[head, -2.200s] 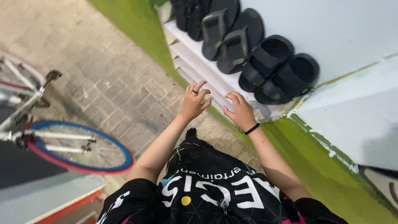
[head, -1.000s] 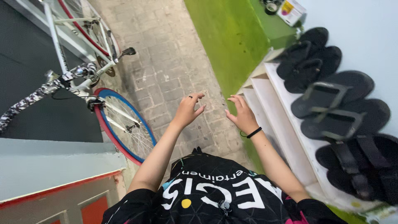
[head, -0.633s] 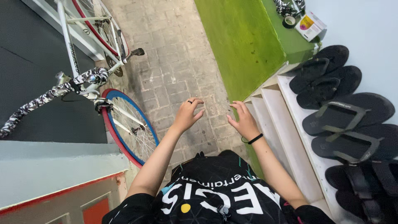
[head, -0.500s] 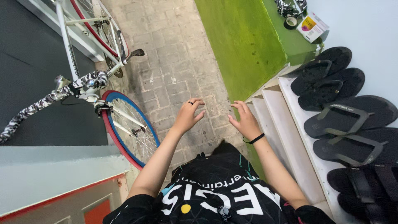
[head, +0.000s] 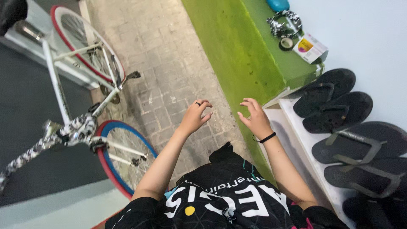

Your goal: The person fits a patterned fabric sleeve onto a circular plastic frame by hand. They stretch the fabric around the ring and tuck the edges into the frame's notches.

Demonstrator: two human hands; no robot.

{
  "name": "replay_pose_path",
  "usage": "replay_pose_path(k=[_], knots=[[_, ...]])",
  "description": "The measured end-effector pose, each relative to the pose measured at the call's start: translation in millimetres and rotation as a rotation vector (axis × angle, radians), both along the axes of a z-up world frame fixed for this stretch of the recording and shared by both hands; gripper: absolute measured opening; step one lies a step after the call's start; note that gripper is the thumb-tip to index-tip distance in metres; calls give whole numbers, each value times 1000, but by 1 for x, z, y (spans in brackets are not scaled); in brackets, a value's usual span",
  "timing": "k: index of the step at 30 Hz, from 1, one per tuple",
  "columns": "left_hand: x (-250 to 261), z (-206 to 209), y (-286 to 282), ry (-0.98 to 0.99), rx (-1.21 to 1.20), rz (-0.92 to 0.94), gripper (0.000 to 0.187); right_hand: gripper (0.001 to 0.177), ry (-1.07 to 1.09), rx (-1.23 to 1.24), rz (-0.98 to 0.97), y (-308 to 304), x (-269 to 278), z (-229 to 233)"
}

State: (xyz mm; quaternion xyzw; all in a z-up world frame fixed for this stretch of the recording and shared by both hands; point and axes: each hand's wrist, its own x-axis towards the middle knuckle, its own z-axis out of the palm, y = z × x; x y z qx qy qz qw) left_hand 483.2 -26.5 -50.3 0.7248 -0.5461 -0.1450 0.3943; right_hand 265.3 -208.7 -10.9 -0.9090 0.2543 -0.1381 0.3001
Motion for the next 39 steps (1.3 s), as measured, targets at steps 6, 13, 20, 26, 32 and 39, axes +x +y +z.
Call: replay_pose_path(k=[6,13,20,26,32,39], knots=[[29,0,-74,4,56,-39,27,35,-82,-69,-17,-66,27,-9],[47,-15,-159,-42,-66,-149,25,34,-98,-65,-58,-125,35,-18],[44,-13,-219,-62,-107,-213,24,32,-119,-75,-122,-145,26,-11],[52,-3,-292,-125,-188,-319,32,32,-69,-30,-246,-143,15,12],[57,-4,-373,-270,-273,-371,49,32,-70,-93,-380,-141,8,22],[58,-34,-443,-477,-142,-392,56,32,-62,38,-578,-148,32,26]])
